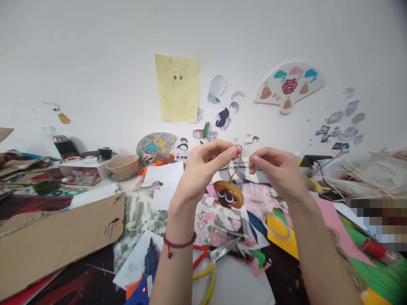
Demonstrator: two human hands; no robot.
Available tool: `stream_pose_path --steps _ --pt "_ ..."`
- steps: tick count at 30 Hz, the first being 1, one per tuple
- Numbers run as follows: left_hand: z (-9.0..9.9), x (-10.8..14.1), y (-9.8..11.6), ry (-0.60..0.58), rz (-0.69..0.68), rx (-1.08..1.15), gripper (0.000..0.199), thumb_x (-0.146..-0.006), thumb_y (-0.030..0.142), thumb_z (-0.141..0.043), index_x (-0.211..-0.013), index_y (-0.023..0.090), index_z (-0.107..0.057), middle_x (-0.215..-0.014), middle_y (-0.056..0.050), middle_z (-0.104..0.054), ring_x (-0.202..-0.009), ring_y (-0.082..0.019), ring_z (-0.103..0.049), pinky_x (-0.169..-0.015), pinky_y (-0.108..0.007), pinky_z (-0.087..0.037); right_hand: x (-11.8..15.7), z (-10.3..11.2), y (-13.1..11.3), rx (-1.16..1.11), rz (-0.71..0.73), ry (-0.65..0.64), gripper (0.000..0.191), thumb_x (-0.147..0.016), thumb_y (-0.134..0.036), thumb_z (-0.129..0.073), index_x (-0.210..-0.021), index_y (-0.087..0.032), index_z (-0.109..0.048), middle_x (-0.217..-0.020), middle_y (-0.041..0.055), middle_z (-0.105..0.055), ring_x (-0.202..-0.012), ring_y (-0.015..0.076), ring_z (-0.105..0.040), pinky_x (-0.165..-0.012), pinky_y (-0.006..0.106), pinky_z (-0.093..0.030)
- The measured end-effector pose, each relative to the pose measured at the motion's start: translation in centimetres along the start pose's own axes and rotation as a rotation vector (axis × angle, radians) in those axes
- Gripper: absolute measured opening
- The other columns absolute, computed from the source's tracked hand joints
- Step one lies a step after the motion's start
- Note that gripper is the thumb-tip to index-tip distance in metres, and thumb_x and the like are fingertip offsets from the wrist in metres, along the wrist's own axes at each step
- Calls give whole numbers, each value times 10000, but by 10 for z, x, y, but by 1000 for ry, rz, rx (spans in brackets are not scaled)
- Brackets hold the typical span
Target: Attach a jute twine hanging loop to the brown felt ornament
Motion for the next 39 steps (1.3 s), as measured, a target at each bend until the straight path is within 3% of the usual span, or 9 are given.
stream_pose_path --steps 4,8,14,19,22,25,30,39 --pt "-2 1 3 -1 -6 -21 87 -881 307 -712 -865 233 -755 -966 -21 -751 -920 -148 -651 -880 -296 -507 3 -2 -8 58 14 -14 184 -875 -355 -731 -762 -213 -761 -686 19 -694 -641 151 -633 -630 290 -540" --pt "-3 2 6 3 -20 -28 93 -880 305 -713 -922 234 -756 -1046 -31 -764 -973 -166 -670 -894 -314 -523 8 -12 -20 168 9 -64 244 -921 -429 -662 -867 -228 -790 -758 41 -739 -721 177 -687 -685 306 -578" --pt "-5 4 13 -18 -23 31 92 -907 298 -692 -919 217 -734 -967 -28 -770 -952 -168 -701 -880 -310 -543 17 -35 -34 177 17 -277 302 -852 -510 -722 -1030 -268 -756 -971 49 -754 -860 195 -711 -817 330 -601" --pt "-9 8 21 -33 -41 44 82 -939 269 -649 -952 213 -707 -1027 -33 -774 -977 -180 -711 -882 -331 -554 22 -44 -35 256 16 -403 477 -756 -429 -835 -1183 -285 -679 -1172 65 -703 -979 230 -681 -884 374 -591" --pt "-10 9 25 -33 -68 11 83 -942 265 -639 -957 216 -704 -1040 -35 -770 -983 -189 -709 -877 -342 -556 22 -44 -34 279 14 -414 464 -775 -393 -824 -1197 -282 -666 -1194 70 -691 -1014 238 -669 -894 381 -586" --pt "-9 9 24 -28 -63 -24 91 -930 287 -655 -946 218 -711 -1048 -38 -760 -969 -185 -697 -882 -340 -550 20 -41 -32 228 6 -397 384 -841 -394 -761 -1195 -277 -667 -1153 68 -697 -963 219 -674 -872 379 -589" --pt "-4 5 15 -36 -28 -90 112 -906 317 -682 -887 216 -727 -925 -26 -732 -896 -153 -656 -828 -284 -516 15 -31 -31 215 9 -254 201 -890 -388 -708 -1052 -269 -717 -1030 46 -727 -940 196 -677 -842 328 -575" --pt "-3 0 -8 -139 74 -365 196 -918 355 -619 -850 199 -716 -851 -36 -697 -750 -140 -569 -654 -279 -425 10 -28 -28 333 8 -125 194 -876 -407 -713 -943 -228 -742 -939 39 -751 -854 185 -689 -780 313 -556"
Point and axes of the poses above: each hand's wrist, its own x-axis away from the middle knuckle, its own z-axis out of the back of the hand, y = z × x, the point moved 8 cm from there along -x, towards the middle knuckle
